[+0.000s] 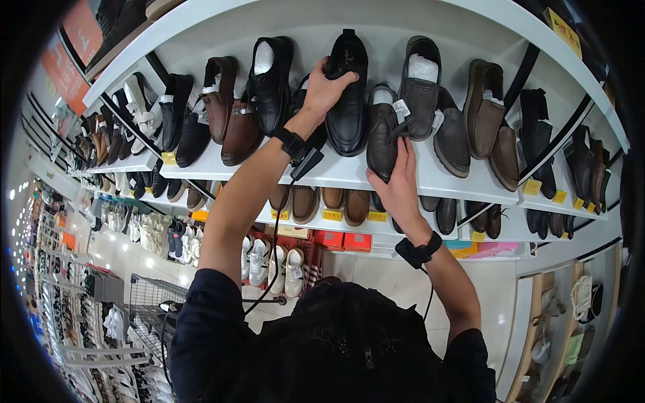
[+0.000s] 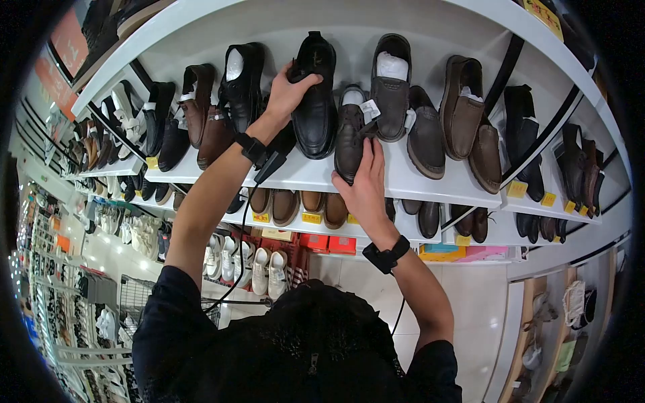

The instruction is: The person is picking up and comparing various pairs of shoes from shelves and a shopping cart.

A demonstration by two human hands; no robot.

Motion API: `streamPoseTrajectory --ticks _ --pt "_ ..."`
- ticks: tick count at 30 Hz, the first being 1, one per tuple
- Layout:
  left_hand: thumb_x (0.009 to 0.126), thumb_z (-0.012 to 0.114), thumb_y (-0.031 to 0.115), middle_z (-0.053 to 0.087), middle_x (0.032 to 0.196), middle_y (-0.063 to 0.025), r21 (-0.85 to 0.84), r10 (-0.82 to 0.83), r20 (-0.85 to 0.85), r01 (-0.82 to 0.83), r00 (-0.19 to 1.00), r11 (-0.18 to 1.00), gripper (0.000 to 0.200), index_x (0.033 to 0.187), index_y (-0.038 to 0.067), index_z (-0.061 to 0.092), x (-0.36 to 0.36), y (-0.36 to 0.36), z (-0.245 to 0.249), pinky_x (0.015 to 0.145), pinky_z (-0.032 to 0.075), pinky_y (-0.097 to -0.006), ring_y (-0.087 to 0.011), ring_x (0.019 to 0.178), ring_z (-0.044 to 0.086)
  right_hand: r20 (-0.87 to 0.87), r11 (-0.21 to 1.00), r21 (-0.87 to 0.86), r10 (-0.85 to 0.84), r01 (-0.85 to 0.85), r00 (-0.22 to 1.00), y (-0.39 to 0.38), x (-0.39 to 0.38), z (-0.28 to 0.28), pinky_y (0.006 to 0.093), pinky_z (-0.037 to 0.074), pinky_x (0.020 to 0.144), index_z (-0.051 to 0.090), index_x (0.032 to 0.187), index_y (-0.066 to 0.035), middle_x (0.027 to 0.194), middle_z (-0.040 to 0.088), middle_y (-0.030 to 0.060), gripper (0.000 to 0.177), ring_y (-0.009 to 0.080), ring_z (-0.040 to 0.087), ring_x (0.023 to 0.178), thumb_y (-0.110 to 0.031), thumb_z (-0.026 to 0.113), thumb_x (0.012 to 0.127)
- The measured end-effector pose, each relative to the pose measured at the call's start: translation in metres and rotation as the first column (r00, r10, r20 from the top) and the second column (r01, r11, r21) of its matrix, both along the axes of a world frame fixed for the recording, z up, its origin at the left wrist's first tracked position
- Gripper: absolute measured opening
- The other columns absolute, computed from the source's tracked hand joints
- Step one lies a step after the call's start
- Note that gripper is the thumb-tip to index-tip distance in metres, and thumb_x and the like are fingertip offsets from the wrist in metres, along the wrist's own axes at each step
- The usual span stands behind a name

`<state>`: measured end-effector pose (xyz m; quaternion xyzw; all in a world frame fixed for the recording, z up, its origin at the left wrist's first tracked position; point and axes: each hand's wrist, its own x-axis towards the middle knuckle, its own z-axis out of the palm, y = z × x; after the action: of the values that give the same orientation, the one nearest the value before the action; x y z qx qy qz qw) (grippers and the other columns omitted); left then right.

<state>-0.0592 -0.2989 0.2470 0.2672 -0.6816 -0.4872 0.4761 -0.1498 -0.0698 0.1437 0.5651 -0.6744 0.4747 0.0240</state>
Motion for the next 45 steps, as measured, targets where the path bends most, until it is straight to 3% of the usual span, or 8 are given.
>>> streamPoseTrajectory --ticks 13,17,25,27,30,36,40,45 --pt "0.061 0.086 0.058 0.053 0.132 -0.0342 -0.135 0.1 0.338 -0.057 0.936 0.989 0.134 0.145 -0.021 0.017 -0.01 -0.008 0.042 0.104 0.046 -0.0353 -0.0365 0.122 0.058 -0.139 0.986 0.138 0.111 -0.092 0.984 0.013 -0.015 0.005 0.0455 0.026 0.12 0.017 0.155 0.005 0.158 0.015 0.032 0.098 0.0483 0.023 0.146 -0.031 0.077 0.085" --pt "0.061 0.087 0.058 0.056 0.125 -0.0301 -0.121 0.008 0.465 0.055 0.885 0.991 0.122 0.134 -0.022 0.03 -0.015 -0.032 0.047 0.097 0.05 -0.0358 -0.0336 0.113 0.062 -0.11 0.988 0.126 0.107 -0.093 0.988 0.012 -0.016 0.005 0.0456 0.027 0.12 0.018 0.154 0.006 0.158 0.017 0.0307 0.098 0.0478 0.025 0.146 -0.031 0.077 0.084" --pt "0.083 0.07 0.064 0.048 0.14 -0.0351 -0.101 0.017 0.168 0.0 0.986 0.995 0.112 0.148 -0.015 0.025 0.031 0.003 0.036 0.104 0.046 -0.0376 -0.0346 0.124 0.057 -0.017 0.992 0.055 0.111 -0.109 0.994 0.02 -0.02 0.01 0.0411 0.028 0.119 0.021 0.155 0.002 0.158 0.026 0.0277 0.104 0.0404 0.029 0.147 -0.036 0.083 0.08" --pt "0.091 0.068 0.054 0.051 0.139 -0.0309 -0.207 0.064 0.15 -0.031 0.987 0.978 0.092 0.144 -0.014 0.035 0.053 0.003 0.019 0.104 0.045 -0.0371 -0.0313 0.127 0.056 0.388 0.942 -0.017 0.315 -0.335 0.866 0.027 -0.026 0.016 0.0399 0.025 0.12 0.021 0.156 0.002 0.159 0.028 0.0248 0.102 0.0355 0.029 0.148 -0.034 0.082 0.083" --pt "0.098 0.067 0.026 0.064 0.123 -0.0178 -0.319 0.066 -0.008 -0.065 0.998 0.945 0.043 0.125 -0.006 0.056 0.084 0.036 0.002 0.094 0.049 -0.0313 -0.0198 0.112 0.061 0.363 0.975 -0.005 0.207 -0.221 0.908 0.031 -0.042 -0.001 0.0413 0.026 0.119 0.025 0.154 0.003 0.154 0.034 0.0259 0.096 0.0333 0.034 0.145 -0.036 0.08 0.085" --pt "0.101 0.052 0.011 0.066 0.081 -0.0041 0.035 -0.275 0.31 0.278 0.91 0.96 0.017 0.107 -0.001 0.063 0.136 0.109 -0.037 0.069 0.049 -0.024 -0.0091 0.075 0.061 0.13 0.97 0.237 0.017 -0.048 0.991 0.05 -0.037 0.02 0.0431 0.028 0.118 0.028 0.15 0.008 0.15 0.038 0.0308 0.102 0.0399 0.038 0.141 -0.045 0.082 0.081" --pt "0.102 0.053 0.014 0.065 0.078 -0.0045 0.167 -0.39 0.468 0.354 0.793 0.92 0.019 0.108 -0.001 0.064 0.139 0.132 -0.068 0.067 0.05 -0.0244 -0.0088 0.072 0.061 -0.065 0.965 0.264 0.018 0.0 0.998 0.04 -0.032 0.016 0.0486 0.026 0.118 0.026 0.147 0.013 0.147 0.038 0.0342 0.111 0.0451 0.038 0.138 -0.051 0.083 0.077" --pt "0.103 0.054 0.018 0.069 0.082 -0.0067 0.192 -0.501 0.568 0.487 0.653 0.852 0.024 0.11 -0.002 0.064 0.135 0.145 -0.087 0.068 0.051 -0.0268 -0.0109 0.07 0.064 0.053 0.97 0.242 0.023 -0.035 0.998 0.023 -0.015 0.027 0.0472 0.03 0.117 0.025 0.148 0.012 0.147 0.038 0.0344 0.113 0.0453 0.039 0.137 -0.051 0.083 0.075"
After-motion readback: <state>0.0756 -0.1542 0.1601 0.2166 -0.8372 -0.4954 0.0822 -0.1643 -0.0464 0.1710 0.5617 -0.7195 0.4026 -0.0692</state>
